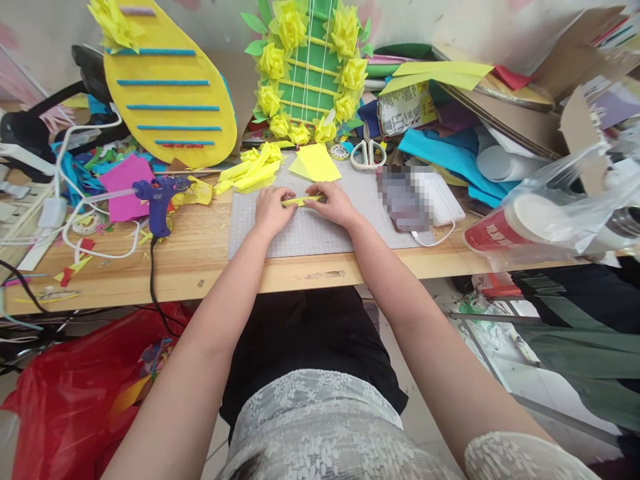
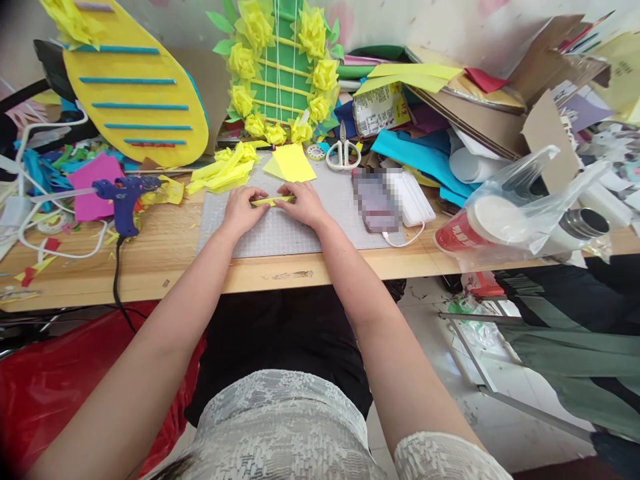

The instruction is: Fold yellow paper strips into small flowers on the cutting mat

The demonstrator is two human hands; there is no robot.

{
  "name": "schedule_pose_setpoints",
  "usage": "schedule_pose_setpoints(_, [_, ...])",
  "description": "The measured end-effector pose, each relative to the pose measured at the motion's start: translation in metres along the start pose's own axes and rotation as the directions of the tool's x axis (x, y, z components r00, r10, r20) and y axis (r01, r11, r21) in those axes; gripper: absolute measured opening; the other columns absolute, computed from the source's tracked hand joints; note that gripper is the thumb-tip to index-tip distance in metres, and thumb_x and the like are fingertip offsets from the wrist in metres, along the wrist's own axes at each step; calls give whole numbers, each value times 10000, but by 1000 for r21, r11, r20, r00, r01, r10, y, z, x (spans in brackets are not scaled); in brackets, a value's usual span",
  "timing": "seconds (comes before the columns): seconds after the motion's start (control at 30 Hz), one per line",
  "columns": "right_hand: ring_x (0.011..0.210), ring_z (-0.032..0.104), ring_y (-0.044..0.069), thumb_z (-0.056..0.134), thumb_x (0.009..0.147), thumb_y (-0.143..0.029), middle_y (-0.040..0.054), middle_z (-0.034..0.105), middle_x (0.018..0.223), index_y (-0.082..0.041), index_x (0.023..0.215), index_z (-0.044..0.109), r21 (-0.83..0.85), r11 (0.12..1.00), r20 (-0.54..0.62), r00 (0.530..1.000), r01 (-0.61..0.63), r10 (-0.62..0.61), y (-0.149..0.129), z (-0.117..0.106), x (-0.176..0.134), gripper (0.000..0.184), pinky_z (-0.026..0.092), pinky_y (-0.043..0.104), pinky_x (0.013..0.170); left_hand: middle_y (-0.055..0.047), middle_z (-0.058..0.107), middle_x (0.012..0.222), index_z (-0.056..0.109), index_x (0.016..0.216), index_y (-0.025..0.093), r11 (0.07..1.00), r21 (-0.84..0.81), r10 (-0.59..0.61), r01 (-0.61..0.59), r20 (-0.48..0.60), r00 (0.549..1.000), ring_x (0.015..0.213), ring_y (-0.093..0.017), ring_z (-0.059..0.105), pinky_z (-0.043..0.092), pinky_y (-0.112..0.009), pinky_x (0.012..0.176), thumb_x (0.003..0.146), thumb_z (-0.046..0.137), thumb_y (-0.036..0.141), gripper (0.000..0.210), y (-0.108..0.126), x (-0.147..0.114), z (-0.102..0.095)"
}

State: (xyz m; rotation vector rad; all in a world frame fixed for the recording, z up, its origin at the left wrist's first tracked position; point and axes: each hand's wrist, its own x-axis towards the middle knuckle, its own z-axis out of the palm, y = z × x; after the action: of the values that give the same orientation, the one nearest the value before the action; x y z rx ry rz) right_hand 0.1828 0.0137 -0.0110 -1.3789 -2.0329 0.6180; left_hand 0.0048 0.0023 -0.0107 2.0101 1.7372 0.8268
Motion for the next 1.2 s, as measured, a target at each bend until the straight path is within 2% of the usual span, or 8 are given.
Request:
schedule_pose_setpoints(0.17, [917, 567, 194, 636, 759, -278, 41, 688, 966, -191, 947, 671, 173, 984, -40, 998, -39, 46, 5, 4, 6, 211, 436, 365, 890, -10, 629, 785, 636, 749, 172, 944, -329, -46, 30, -39, 998, 788, -154, 567, 465, -298, 791, 707, 636, 163, 43, -6, 7, 3])
schedule_pose_setpoints(0.27, [732, 515, 135, 627, 751, -253, -11, 624, 791, -185, 890, 644, 375, 925, -32, 996, -60, 78, 8, 7, 10, 156, 432, 300, 749, 15, 629, 761, 604, 719, 163, 833, -548, -101, 76, -16, 995, 742, -113, 584, 476, -244, 735, 677, 651, 135, 70, -3, 8, 1])
schedule_pose_setpoints(0.4, [639, 432, 98, 672, 735, -305, -52, 500, 677, -198, 880, 601, 575, 817, -41, 996, -37, 74, 9, 9, 13, 193, 376, 254, 639, 22, 648, 774, 607, 803, 147, 650, -725, -207, 227, 118, 971, 637, -91, 624, 496, -225, 625, 669, 674, 115, 153, 8, 4, -6])
schedule_pose_setpoints(0.5, [630, 443, 97, 702, 721, -360, -61, 454, 647, -210, 877, 576, 632, 775, -59, 995, -22, 76, 10, 10, 14, 251, 382, 254, 633, 17, 652, 739, 601, 793, 130, 581, -753, -273, 310, 178, 945, 601, -91, 642, 489, -205, 565, 678, 672, 87, 142, 15, 2, -11])
schedule_pose_setpoints(0.6, [656, 490, 103, 694, 720, -416, -50, 496, 670, -219, 871, 559, 677, 736, -91, 993, 2, 81, 10, 11, 15, 282, 415, 260, 658, 16, 656, 694, 605, 793, 123, 563, -742, -309, 363, 218, 926, 587, -94, 650, 493, -197, 552, 696, 675, 78, 128, 18, 1, -16])
schedule_pose_setpoints(0.8, [624, 491, 90, 716, 694, -415, -67, 483, 642, -230, 879, 538, 682, 731, -103, 992, 13, 78, 8, 12, 16, 317, 421, 251, 645, -3, 703, 703, 637, 834, 129, 559, -707, -246, 433, 357, 901, 639, -108, 688, 534, -207, 615, 723, 722, 170, 146, 20, 3, -22])
schedule_pose_setpoints(1.0, [634, 519, 93, 717, 689, -450, -71, 546, 679, -249, 959, 477, 697, 716, -73, 989, -41, 128, 2, 15, 15, 413, 424, 254, 634, -2, 716, 694, 632, 820, 125, 543, -707, -277, 453, 358, 891, 605, -108, 681, 521, -206, 570, 741, 691, 117, 99, 18, 4, -19])
schedule_pose_setpoints(1.2, [585, 524, 89, 758, 635, -392, -114, 482, 574, -244, 955, 457, 699, 709, -29, 987, -94, 160, 3, 17, 14, 463, 415, 249, 615, 11, 703, 654, 618, 827, 124, 542, -712, -267, 447, 358, 895, 573, -106, 671, 528, -213, 572, 700, 728, 87, 172, 18, 3, -18])
